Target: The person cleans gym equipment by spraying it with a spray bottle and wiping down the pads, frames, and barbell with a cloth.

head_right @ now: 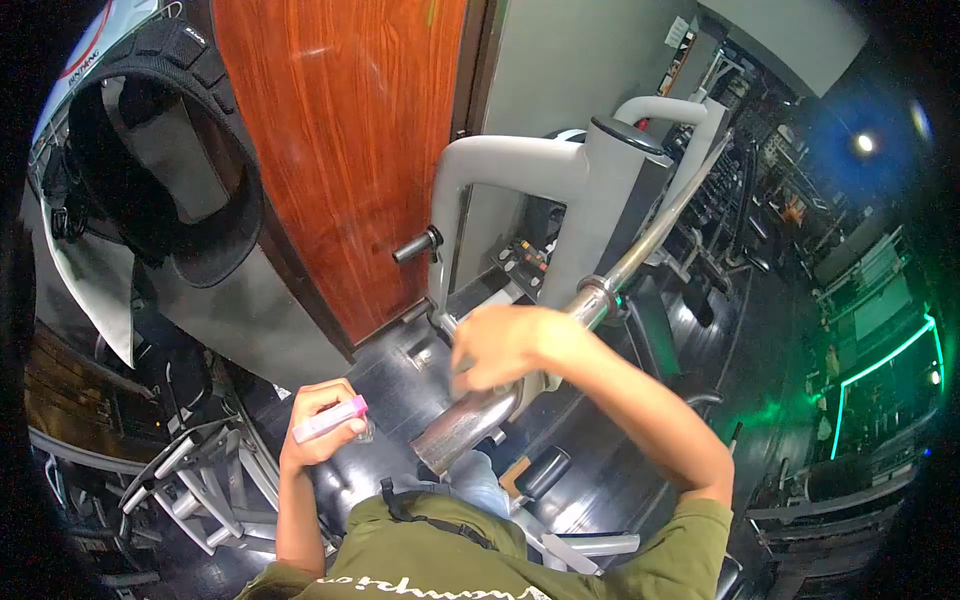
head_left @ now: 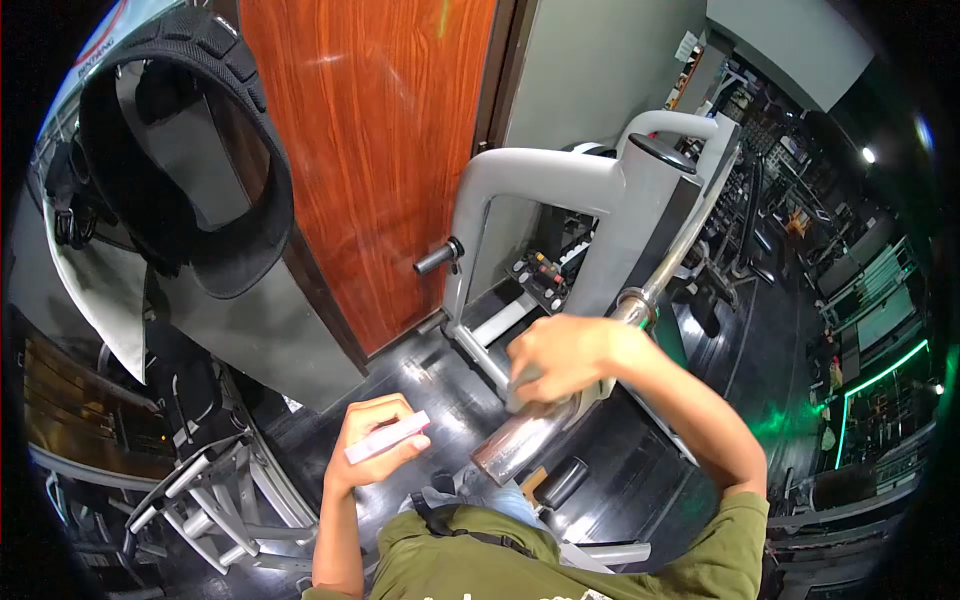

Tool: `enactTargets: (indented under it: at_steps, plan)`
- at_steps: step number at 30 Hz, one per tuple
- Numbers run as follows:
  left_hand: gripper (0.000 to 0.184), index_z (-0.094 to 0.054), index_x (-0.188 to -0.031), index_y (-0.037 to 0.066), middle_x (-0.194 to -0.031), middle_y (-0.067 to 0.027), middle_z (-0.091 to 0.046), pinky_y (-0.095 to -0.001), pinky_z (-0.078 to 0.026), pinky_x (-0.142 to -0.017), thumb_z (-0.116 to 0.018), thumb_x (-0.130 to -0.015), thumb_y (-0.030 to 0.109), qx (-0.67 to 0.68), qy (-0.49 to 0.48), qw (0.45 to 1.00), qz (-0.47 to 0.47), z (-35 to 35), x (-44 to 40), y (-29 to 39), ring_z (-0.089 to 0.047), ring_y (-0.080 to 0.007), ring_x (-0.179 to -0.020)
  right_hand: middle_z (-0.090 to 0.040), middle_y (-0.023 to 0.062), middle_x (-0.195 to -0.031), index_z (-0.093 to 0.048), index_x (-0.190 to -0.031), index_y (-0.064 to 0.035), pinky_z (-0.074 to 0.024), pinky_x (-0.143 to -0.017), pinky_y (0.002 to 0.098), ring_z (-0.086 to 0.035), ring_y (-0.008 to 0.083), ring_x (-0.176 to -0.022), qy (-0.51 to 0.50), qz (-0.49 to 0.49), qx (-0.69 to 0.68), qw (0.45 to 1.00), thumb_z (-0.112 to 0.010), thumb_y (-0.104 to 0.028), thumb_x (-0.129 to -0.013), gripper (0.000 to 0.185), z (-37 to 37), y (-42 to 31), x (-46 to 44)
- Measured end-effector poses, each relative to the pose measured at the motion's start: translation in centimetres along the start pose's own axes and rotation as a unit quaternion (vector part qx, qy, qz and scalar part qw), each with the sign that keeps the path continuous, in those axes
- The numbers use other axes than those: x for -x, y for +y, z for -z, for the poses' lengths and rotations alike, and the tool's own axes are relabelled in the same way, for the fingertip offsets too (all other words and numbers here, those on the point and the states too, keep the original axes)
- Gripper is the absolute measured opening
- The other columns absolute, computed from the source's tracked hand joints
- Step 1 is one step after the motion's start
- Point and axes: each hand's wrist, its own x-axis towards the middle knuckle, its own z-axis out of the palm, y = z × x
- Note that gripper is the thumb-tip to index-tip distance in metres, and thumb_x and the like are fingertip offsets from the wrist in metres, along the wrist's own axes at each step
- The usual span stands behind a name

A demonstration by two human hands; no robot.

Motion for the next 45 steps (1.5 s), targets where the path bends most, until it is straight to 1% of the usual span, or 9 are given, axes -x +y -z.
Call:
enactTargets:
  at_steps: [3,9,15,20,27,31,35,40,45]
  plan:
    - [0.023,-0.063,-0.073,0.0,-0.069,-0.0062,-0.059,-0.0276,-0.042,-0.054,-0.074,-0.079,0.021,0.016,-0.002,0.999,0.047,0.2,-0.1,0.4,-0.056,-0.0134,-0.059,-0.071,0.0202,-0.088,-0.075,-0.088,-0.0047,-0.0543,-0.081,0.0457,-0.067,0.0408,-0.085,0.052,0.086,-0.042,0.994,-0.063,-0.027,-0.072,0.03,-1.3,-3.7,-0.7]
    - [0.021,-0.061,-0.073,0.001,-0.068,-0.0042,-0.058,-0.0261,-0.041,-0.053,-0.076,-0.081,0.013,0.008,-0.009,0.999,0.033,0.5,-0.5,0.3,-0.055,-0.0114,-0.058,-0.061,0.0084,-0.09,-0.074,-0.098,-0.0118,-0.0549,-0.069,0.0385,-0.068,0.0283,-0.079,0.138,0.094,0.015,0.986,-0.068,-0.017,-0.08,0.02,-2.5,-6.8,3.6]
    - [0.019,-0.061,-0.073,0.001,-0.067,-0.0043,-0.058,-0.0266,-0.04,-0.053,-0.076,-0.08,0.011,0.036,-0.031,0.998,0.046,0.1,-1.1,0.7,-0.055,-0.0114,-0.057,-0.063,0.0042,-0.095,-0.075,-0.104,-0.0199,-0.0554,-0.073,0.0339,-0.066,0.0223,-0.084,0.426,0.108,-0.081,0.895,-0.074,-0.002,-0.068,0.04,-9.6,-3.0,7.5]
    - [0.013,-0.065,-0.077,0.001,-0.069,-0.0039,-0.06,-0.0265,-0.041,-0.052,-0.074,-0.082,0.009,0.007,-0.091,0.996,0.002,-0.6,-1.9,0.7,-0.056,-0.0104,-0.058,-0.064,0.0054,-0.093,-0.074,-0.107,-0.0188,-0.0568,-0.069,0.0332,-0.067,0.0232,-0.081,0.578,-0.055,-0.095,0.809,-0.077,-0.006,-0.064,0.045,-12.8,-5.6,5.6]
    - [0.018,-0.066,-0.078,-0.001,-0.074,-0.0044,-0.063,-0.0236,-0.044,-0.055,-0.075,-0.082,0.013,0.046,-0.14,0.985,0.093,-2.5,-2.2,1.6,-0.057,-0.0076,-0.062,-0.06,-0.0044,-0.091,-0.074,-0.106,-0.0248,-0.0488,-0.053,0.027,-0.055,0.0169,-0.066,0.61,0.1,0.014,0.786,-0.076,-0.009,-0.063,0.046,-16.1,-7.8,3.0]
    - [0.012,-0.067,-0.085,0.002,-0.069,-0.0011,-0.064,-0.0229,-0.044,-0.055,-0.075,-0.084,0.012,0.082,-0.136,0.985,0.07,-3.2,-2.4,1.5,-0.058,-0.0052,-0.061,-0.063,0.007,-0.095,-0.076,-0.095,-0.0142,-0.0525,-0.061,0.0335,-0.065,0.0221,-0.078,0.756,-0.018,-0.087,0.649,-0.073,-0.002,-0.059,0.038,-19.3,-3.3,1.7]
    - [0.019,-0.064,-0.083,0.003,-0.072,0.0012,-0.064,-0.022,-0.044,-0.056,-0.078,-0.082,0.015,0.138,-0.124,0.977,0.101,-3.6,-2.2,0.7,-0.056,-0.0046,-0.064,-0.053,0.0105,-0.098,-0.074,-0.093,-0.0124,-0.0507,-0.065,0.0331,-0.057,0.0211,-0.077,0.832,-0.002,-0.153,0.533,-0.071,0.002,-0.058,0.039,-21.3,-5.9,-2.4]
    - [0.026,-0.061,-0.082,0.005,-0.072,0.0026,-0.06,-0.0208,-0.041,-0.057,-0.079,-0.08,0.023,0.153,-0.129,0.967,0.16,-3.6,-2.1,0.3,-0.052,-0.0032,-0.064,-0.049,0.0052,-0.1,-0.076,-0.096,-0.0167,-0.053,-0.067,0.0343,-0.057,0.0232,-0.075,0.795,0.136,-0.164,0.568,-0.071,0.002,-0.059,0.042,-23.6,-9.0,-3.9]
    - [0.04,-0.059,-0.082,0.002,-0.069,-0.0005,-0.055,-0.0211,-0.042,-0.049,-0.079,-0.072,0.036,0.137,-0.13,0.961,0.199,-3.7,-2.2,0.3,-0.053,-0.007,-0.056,-0.055,0.0043,-0.101,-0.076,-0.101,-0.0154,-0.0571,-0.065,0.0313,-0.064,0.024,-0.083,0.701,0.193,-0.037,0.685,-0.072,-0.001,-0.054,0.049,-21.9,-4.6,-0.5]
